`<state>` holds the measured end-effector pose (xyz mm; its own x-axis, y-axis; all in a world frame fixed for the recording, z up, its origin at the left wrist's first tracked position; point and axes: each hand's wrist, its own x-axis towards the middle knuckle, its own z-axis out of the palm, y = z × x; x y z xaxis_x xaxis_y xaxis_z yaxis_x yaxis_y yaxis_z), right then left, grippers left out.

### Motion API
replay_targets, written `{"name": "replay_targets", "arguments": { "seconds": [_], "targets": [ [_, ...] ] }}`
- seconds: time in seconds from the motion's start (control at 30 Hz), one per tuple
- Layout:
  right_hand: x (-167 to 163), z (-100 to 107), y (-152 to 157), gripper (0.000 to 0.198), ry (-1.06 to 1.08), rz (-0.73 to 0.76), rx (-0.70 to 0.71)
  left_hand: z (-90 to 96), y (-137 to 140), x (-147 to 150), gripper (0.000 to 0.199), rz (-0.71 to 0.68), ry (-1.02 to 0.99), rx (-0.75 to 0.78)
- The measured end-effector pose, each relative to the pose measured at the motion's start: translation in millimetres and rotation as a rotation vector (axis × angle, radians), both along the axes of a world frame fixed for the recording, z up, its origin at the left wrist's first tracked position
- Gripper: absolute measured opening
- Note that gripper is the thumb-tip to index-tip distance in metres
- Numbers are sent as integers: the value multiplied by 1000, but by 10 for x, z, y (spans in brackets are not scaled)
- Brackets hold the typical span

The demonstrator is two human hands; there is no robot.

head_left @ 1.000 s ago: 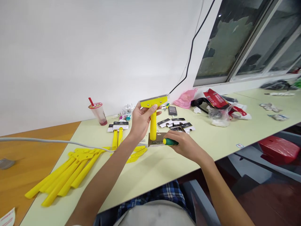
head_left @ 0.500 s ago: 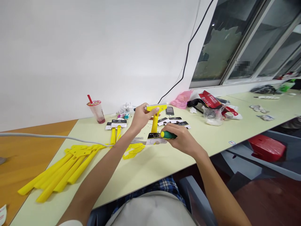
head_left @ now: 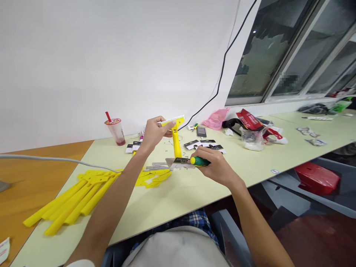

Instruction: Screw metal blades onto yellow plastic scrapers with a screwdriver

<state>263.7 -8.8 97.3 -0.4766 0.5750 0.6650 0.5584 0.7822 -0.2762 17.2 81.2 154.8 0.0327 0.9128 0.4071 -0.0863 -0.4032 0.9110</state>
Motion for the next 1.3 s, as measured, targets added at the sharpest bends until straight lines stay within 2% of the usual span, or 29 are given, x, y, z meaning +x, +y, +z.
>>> {"name": "replay_targets", "arguments": {
  "seconds": [0.43,0.57,0.73,0.83,0.97,1.1,1.23,1.3],
  "targets": [
    [-16,6,-44,19,10,40,61,-127,9,135,55,-37,17,-29],
    [-7,-10,-38,21,-10,-8,101,-151,0,163,52,-114,35,-57],
    [22,-29,-32,30,-36,-104,264,-103,-82,157,43,-240,156,-77],
    [31,-14,-43,34,-30,-174,380,-31,-186,158,37,-234,289,-16],
    [38,20,-59,43,3,-224,501,40,-307,165,28,-152,452,148],
    [23,17,-50,43,31,-240,585,40,-342,165,28,-218,552,127],
    [-35,-13,-20,26,195,-334,593,35,-327,156,30,-221,548,65],
    [-67,-10,-6,34,377,-368,550,68,-337,143,33,-205,457,48]
  ]
}}
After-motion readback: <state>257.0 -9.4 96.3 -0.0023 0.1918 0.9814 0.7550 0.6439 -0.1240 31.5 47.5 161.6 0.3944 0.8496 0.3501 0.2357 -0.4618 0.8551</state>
